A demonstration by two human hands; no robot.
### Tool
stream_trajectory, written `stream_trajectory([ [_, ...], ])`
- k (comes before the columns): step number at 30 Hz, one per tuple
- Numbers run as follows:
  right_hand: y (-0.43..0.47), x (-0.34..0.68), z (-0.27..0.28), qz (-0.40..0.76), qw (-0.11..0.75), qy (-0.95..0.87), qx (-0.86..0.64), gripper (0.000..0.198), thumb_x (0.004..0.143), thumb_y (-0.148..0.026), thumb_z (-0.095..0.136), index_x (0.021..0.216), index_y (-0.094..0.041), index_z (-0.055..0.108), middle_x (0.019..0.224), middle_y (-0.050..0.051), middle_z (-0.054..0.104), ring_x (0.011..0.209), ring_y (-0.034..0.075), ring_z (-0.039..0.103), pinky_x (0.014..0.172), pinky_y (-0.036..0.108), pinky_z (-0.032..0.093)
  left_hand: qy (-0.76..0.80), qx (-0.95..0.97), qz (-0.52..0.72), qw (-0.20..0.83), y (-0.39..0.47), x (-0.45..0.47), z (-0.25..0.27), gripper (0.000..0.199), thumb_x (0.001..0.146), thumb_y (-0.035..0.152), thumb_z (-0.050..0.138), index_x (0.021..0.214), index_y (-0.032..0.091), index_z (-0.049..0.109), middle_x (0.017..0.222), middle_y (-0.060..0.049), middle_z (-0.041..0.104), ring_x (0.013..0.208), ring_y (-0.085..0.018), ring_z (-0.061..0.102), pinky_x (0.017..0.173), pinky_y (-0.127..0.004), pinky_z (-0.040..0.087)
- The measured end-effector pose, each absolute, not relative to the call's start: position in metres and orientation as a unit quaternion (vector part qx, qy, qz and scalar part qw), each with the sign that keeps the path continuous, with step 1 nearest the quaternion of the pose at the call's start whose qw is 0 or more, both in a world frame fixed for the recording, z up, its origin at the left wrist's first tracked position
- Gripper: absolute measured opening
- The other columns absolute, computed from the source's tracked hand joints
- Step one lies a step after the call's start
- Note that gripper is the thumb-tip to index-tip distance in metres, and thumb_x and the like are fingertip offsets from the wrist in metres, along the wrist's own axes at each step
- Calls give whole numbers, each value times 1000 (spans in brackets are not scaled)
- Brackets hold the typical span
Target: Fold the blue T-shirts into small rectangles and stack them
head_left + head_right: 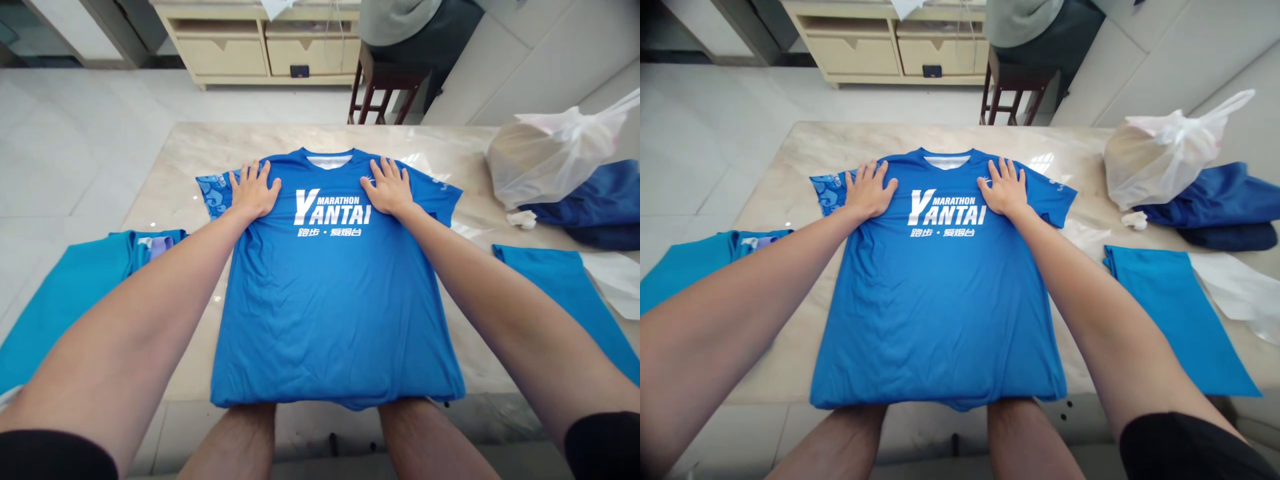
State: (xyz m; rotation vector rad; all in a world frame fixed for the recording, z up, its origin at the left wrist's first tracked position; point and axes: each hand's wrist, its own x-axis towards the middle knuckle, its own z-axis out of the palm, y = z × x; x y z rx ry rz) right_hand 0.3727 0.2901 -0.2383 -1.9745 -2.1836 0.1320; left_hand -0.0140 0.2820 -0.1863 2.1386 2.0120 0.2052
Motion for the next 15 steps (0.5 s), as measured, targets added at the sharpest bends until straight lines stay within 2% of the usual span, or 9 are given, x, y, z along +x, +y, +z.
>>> stream_trajectory([
  [4,295,370,-240,30,106,-746,-656,78,116,-58,24,180,-13,27,188,17,21,172,43,19,134,77,15,682,720,91,91,285,-13,-184,69,119,50,36,176,12,31,188,-13,25,173,-32,18,139,-70,4],
  [9,263,343,-206,3,135,-747,-651,66,115,-35,29,175,-10,38,182,20,35,171,38,27,138,70,14,652,747,128,12,252,5,-167,60,117,34,32,170,7,38,183,-14,36,170,-26,27,144,-59,5],
  [12,203,324,-172,13,180,-755,-630,66,113,-29,31,176,-12,38,181,17,40,171,33,29,139,64,19,608,783,124,35,195,19,-151,65,114,36,31,172,8,38,181,-16,40,171,-27,29,144,-52,10],
  [15,108,317,-154,15,171,-770,-614,66,114,-35,33,178,-14,37,185,14,32,174,30,23,140,58,18,578,804,129,52,112,19,-144,70,113,41,26,176,11,32,184,-14,35,173,-28,27,144,-53,9],
])
